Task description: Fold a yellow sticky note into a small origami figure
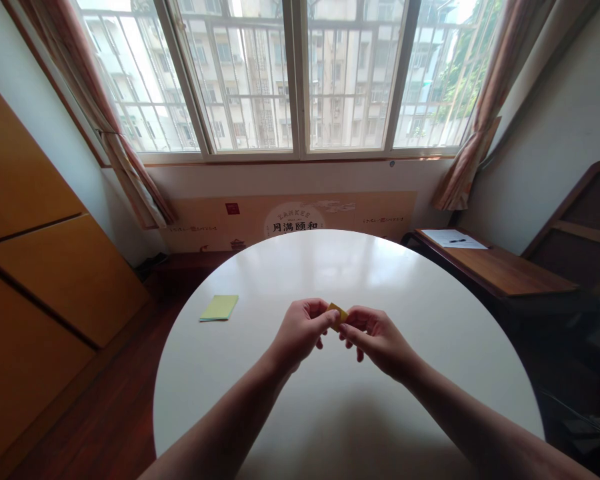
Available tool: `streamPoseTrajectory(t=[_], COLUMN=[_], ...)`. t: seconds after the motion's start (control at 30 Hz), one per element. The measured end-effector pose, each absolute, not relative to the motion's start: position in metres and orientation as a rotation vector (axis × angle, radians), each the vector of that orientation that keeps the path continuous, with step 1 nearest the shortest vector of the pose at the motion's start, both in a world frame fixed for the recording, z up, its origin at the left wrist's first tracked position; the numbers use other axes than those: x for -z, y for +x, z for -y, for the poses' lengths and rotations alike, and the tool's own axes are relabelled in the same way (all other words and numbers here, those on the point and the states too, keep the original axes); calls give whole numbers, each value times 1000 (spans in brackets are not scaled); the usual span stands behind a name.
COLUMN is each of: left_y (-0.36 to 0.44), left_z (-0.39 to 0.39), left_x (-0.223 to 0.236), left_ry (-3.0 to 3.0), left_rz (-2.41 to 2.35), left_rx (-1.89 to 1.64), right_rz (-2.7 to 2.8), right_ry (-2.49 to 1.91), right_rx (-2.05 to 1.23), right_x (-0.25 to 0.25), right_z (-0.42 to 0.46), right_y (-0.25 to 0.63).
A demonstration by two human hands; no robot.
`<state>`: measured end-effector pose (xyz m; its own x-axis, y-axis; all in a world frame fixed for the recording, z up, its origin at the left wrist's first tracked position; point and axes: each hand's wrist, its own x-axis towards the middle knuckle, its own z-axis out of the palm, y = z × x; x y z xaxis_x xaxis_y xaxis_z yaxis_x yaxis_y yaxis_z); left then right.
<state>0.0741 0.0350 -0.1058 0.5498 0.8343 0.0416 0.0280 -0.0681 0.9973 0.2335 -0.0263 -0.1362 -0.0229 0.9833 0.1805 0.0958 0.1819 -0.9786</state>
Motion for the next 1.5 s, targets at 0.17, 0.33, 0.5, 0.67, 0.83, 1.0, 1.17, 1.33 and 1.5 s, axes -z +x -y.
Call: streamPoseTrajectory(t=[0.17, 0.33, 0.5, 0.67, 0.83, 1.0, 1.17, 1.33, 1.5], left_y=[75, 76, 75, 75, 78, 79, 77, 74, 73], left_z=[-34, -33, -34, -36, -37, -34, -35, -38, -38], left_x=[108, 110, 110, 113, 116, 114, 113, 113, 111], left_ry=[1476, 1518, 1562, 1581, 1585, 1625, 1674, 1764, 1851], left_rz=[-791, -772, -710, -678, -676, -657, -707, -775, -816], left_rx=[-800, -799, -798, -836, -912, -962, -961, -927, -949], right_rz=[1361, 1336, 1351, 1409, 1452, 1418, 1318, 1273, 1293], right_ry=[-1138, -1147, -1147, -1199, -1172, -1116, -1065, -1069, -1111], right_rx=[-1075, -1104, -1094, -1045, -1014, -1010, -950, -889, -858], right_x=[135, 136, 136, 135, 135, 137, 137, 134, 135], right_z=[26, 26, 26, 28, 29, 28, 27, 26, 26], right_y=[233, 233, 232, 231, 230, 228, 230, 236, 238])
